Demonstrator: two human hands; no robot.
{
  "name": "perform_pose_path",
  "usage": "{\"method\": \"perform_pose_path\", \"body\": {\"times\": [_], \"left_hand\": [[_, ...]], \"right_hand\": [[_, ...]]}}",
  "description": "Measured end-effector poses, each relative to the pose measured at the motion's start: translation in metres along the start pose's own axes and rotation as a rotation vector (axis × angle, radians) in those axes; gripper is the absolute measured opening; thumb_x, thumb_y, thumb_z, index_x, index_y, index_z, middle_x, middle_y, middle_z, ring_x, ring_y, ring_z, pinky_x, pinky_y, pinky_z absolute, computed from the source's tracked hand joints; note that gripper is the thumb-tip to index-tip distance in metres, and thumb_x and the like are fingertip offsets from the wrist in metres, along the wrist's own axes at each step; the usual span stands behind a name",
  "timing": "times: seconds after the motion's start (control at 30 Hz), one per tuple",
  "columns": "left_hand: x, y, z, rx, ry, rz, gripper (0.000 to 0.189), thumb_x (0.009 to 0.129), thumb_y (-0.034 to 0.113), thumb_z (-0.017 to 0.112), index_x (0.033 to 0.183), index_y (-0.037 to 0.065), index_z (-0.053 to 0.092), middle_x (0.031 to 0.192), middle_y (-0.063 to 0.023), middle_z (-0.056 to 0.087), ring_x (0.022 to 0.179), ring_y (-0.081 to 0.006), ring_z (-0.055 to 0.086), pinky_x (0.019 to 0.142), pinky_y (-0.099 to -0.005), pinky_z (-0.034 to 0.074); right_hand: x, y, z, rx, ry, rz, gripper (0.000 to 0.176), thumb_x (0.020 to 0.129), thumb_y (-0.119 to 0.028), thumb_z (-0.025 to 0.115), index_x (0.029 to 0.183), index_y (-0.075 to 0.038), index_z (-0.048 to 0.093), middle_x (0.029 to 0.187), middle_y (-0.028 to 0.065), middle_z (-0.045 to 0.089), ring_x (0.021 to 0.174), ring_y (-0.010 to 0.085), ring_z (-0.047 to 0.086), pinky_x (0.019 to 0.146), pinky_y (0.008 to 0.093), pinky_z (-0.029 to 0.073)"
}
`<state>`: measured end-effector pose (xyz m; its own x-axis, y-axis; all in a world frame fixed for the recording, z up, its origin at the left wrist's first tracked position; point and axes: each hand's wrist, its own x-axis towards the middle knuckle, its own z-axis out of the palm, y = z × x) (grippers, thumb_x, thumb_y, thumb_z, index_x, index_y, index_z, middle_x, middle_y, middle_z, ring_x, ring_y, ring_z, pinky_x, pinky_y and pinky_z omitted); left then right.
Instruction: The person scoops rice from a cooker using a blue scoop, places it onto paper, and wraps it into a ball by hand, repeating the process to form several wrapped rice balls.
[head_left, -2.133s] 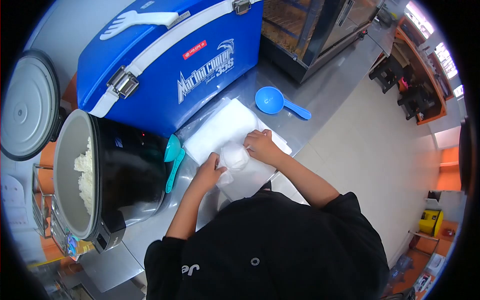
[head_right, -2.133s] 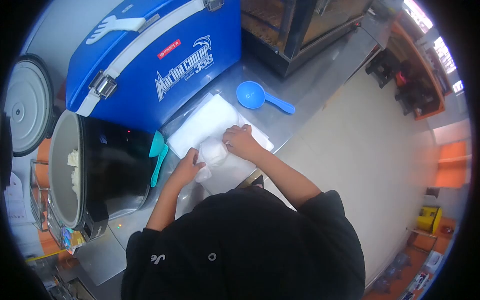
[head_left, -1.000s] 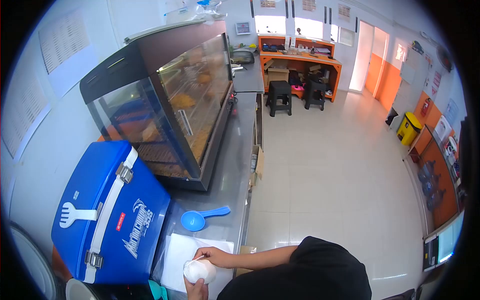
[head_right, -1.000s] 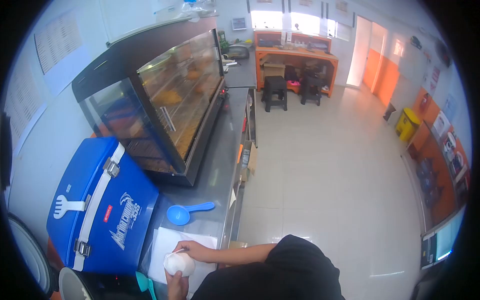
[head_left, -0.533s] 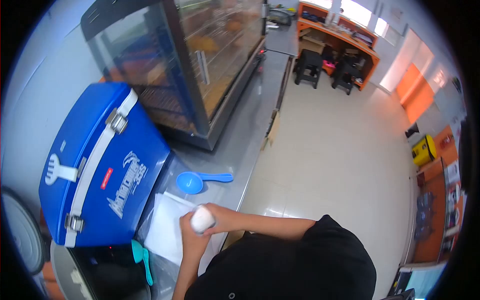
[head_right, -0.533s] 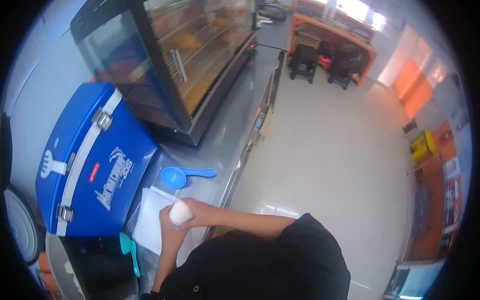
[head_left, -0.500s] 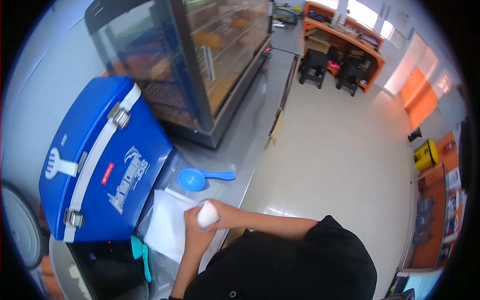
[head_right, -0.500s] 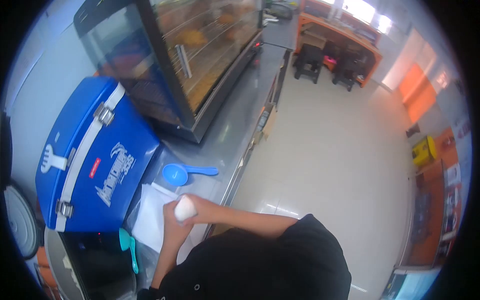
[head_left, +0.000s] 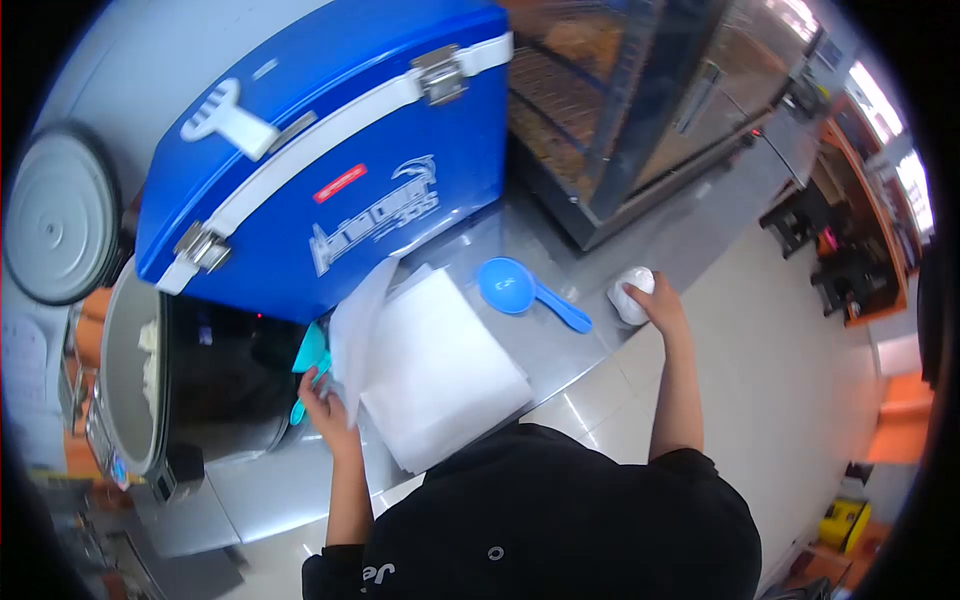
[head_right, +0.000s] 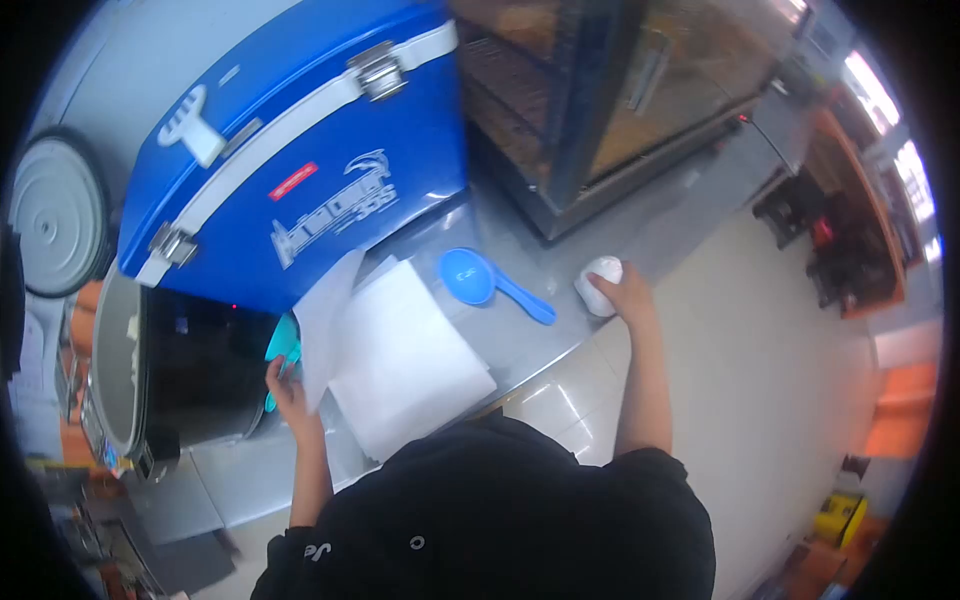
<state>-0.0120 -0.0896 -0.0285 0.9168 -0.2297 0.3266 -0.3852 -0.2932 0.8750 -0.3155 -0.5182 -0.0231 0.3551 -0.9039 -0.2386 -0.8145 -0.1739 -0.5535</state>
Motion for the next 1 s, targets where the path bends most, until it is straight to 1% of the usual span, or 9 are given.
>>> {"method": "perform_pose_path", "body": {"times": [0.1,0.2,0.37,0.43,0.67,0.83,0.9,0.97,1.0], "left_hand": [[-0.013,-0.067,-0.015,0.066,-0.150,-0.161,0.048,0.082,-0.003,0.049,0.130,0.000,0.046,0.130,-0.0157,0.047,0.115,-0.0303,0.051,0.100,-0.0392,0.038],[-0.012,-0.061,-0.020,0.154,-0.380,-0.190,0.059,0.083,0.001,0.054,0.140,0.001,0.035,0.138,-0.0154,0.042,0.123,-0.0310,0.047,0.104,-0.0385,0.035],[-0.009,-0.032,0.012,-0.064,-0.374,-0.009,0.074,0.087,0.009,0.060,0.147,0.003,0.018,0.135,-0.0179,0.048,0.126,-0.0302,0.045,0.108,-0.0376,0.029],[0.007,-0.014,0.030,-0.146,-0.069,-0.223,0.082,0.087,0.017,0.065,0.149,0.004,0.013,0.130,-0.0194,0.052,0.126,-0.0284,0.045,0.109,-0.0361,0.026],[0.055,0.069,0.039,-0.113,0.009,-0.561,0.095,0.082,0.032,0.072,0.148,-0.001,0.012,0.133,-0.0216,0.048,0.125,-0.0289,0.045,0.107,-0.0359,0.030],[0.059,0.033,0.045,-0.100,-0.080,-0.432,0.089,0.079,0.014,0.070,0.147,-0.002,0.014,0.141,-0.0193,0.039,0.126,-0.0287,0.044,0.108,-0.0361,0.031],[0.056,0.008,0.045,-0.252,-0.233,-0.240,0.079,0.079,0.002,0.061,0.146,-0.003,0.019,0.141,-0.0193,0.039,0.125,-0.0285,0.045,0.107,-0.0355,0.031],[0.037,0.015,0.049,-0.099,-0.124,-0.135,0.062,0.076,-0.004,0.058,0.135,-0.003,0.041,0.131,-0.0206,0.051,0.122,-0.0277,0.050,0.108,-0.0401,0.031],[0.028,0.045,0.047,0.566,-0.471,0.027,0.054,0.074,-0.005,0.058,0.126,-0.001,0.049,0.123,-0.0176,0.057,0.120,-0.0266,0.052,0.108,-0.0428,0.031]], "right_hand": [[0.013,0.005,0.022,-0.502,0.275,-0.206,0.065,0.075,-0.044,0.072,0.122,-0.003,0.055,0.114,0.0161,0.062,0.106,0.0361,0.056,0.088,0.0413,0.046],[0.001,-0.030,0.011,-0.506,0.403,-0.414,0.060,0.074,-0.047,0.070,0.116,-0.007,0.057,0.117,0.0151,0.058,0.112,0.0343,0.051,0.088,0.0439,0.045],[-0.023,-0.063,0.055,-0.265,-0.030,-0.651,0.051,0.075,-0.032,0.070,0.116,-0.006,0.054,0.106,0.0147,0.062,0.102,0.0345,0.057,0.084,0.0468,0.047],[-0.021,-0.058,0.086,-0.235,-0.059,-0.610,0.044,0.075,-0.028,0.069,0.111,-0.005,0.056,0.103,0.0149,0.062,0.097,0.0349,0.059,0.082,0.0458,0.048],[-0.046,-0.042,0.093,0.094,-0.119,-0.487,0.026,0.073,-0.015,0.064,0.094,-0.002,0.059,0.089,0.0197,0.061,0.080,0.0366,0.062,0.071,0.0440,0.049],[-0.086,-0.006,0.097,0.510,-0.252,-0.397,0.020,0.077,-0.012,0.060,0.093,-0.001,0.057,0.072,0.0131,0.058,0.063,0.0275,0.058,0.060,0.0365,0.047],[-0.104,-0.005,0.095,0.923,-0.501,-0.089,0.015,0.081,-0.011,0.059,0.093,-0.003,0.055,0.066,0.0063,0.053,0.054,0.0167,0.054,0.052,0.0299,0.043],[-0.118,-0.002,0.095,0.997,-0.524,-0.074,0.012,0.086,-0.012,0.055,0.094,-0.004,0.052,0.065,0.0021,0.049,0.051,0.0093,0.049,0.048,0.0248,0.038],[-0.124,0.000,0.095,1.116,-0.543,-0.056,0.012,0.086,-0.013,0.054,0.094,-0.004,0.052,0.065,0.0027,0.050,0.052,0.0105,0.050,0.049,0.0256,0.039]]}}
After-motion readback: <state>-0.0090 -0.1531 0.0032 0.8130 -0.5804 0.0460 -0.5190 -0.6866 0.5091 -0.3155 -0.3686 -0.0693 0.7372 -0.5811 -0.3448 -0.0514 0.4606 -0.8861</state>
